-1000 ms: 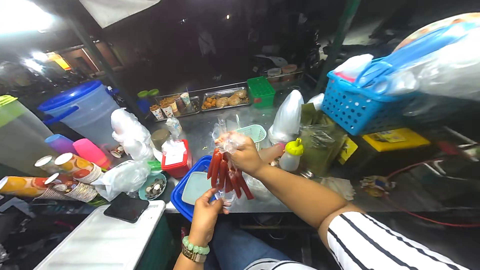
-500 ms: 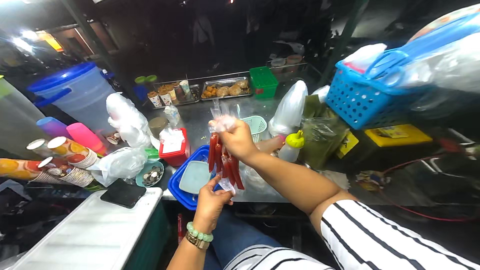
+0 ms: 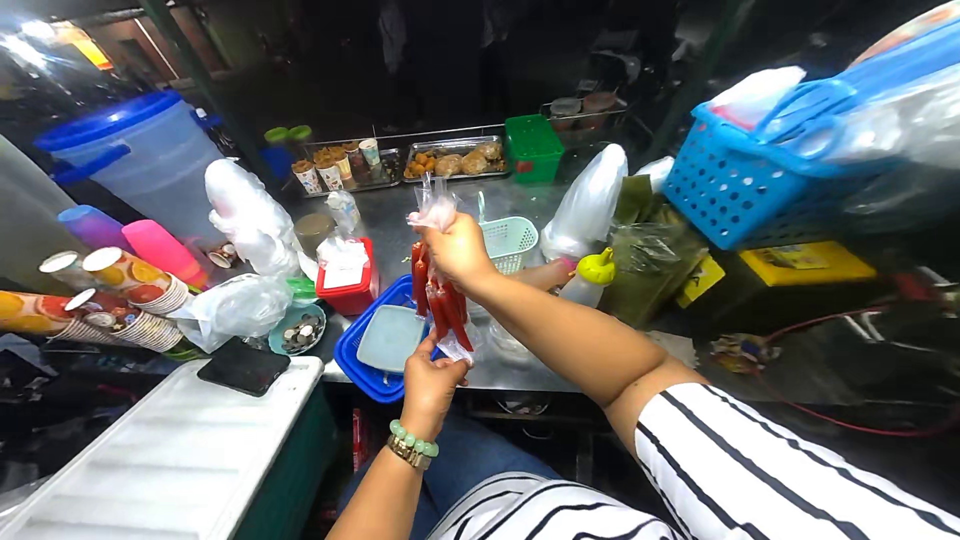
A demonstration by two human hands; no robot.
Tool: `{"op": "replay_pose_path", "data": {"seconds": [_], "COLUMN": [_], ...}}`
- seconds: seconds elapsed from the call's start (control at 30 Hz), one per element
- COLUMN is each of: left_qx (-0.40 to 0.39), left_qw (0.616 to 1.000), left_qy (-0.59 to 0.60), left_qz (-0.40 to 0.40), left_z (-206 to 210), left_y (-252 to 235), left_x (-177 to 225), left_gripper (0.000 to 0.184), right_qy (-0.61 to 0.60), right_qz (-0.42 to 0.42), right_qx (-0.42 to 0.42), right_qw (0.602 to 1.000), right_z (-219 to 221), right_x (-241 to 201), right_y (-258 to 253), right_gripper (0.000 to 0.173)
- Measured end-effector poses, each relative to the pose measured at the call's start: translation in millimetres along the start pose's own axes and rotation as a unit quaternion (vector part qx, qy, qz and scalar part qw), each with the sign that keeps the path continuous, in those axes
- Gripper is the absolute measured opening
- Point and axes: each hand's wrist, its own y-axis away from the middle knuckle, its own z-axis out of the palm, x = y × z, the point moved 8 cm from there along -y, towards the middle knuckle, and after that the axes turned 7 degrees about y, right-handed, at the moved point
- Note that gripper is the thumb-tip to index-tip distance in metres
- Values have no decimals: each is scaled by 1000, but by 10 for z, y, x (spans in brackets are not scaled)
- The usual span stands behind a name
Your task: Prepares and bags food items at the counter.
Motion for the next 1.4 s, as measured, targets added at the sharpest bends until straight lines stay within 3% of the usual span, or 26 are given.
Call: {"op": "replay_pose_path", "data": {"seconds": [0.07,0.17,0.23,0.37,0.47,0.57,0.7,0.93,1.0,1.07,1.17,1.27,1.4], "left_qx": [9,33,46,37,36,32,31,53,63,70,76,70,39], "left_qw": [995,951,937,964,998,995,996,970,970,987,995,980,977], "left_qy": [-96,-273,-307,-248,-46,93,-68,-219,-216,-123,63,183,203], "left_qz": [39,143,162,89,27,-15,41,90,91,72,14,-45,-58], "left_z": [20,57,67,35,18,36,23,58,64,29,-110,-335,-544], "left_y": [-18,-26,-37,-146,-178,-152,-191,-261,-257,-281,-319,-379,-336], "left_x": [5,89,103,12,-99,-109,-123,-147,-153,-158,-110,-84,47], "left_gripper": [70,63,62,67,71,67,75,72,71,76,73,47,40], "right_qy": [12,19,12,-29,-45,-42,-43,-49,-59,-71,-89,-102,-31], "right_qz": [6,31,52,87,102,102,105,129,146,146,79,-75,-308], "right_qx": [-1,-13,-14,3,18,27,24,22,27,17,-15,-71,-169], "right_qw": [1000,999,999,996,994,994,993,990,987,987,993,989,936], "right_z": [35,100,137,210,219,192,166,184,205,243,260,164,-62], "right_x": [-14,7,60,180,234,241,203,189,223,273,297,207,74], "right_y": [-44,-139,-195,-248,-253,-251,-276,-320,-339,-350,-291,-77,417], "right_gripper": [17,20,23,22,23,22,23,25,26,27,26,17,15]}}
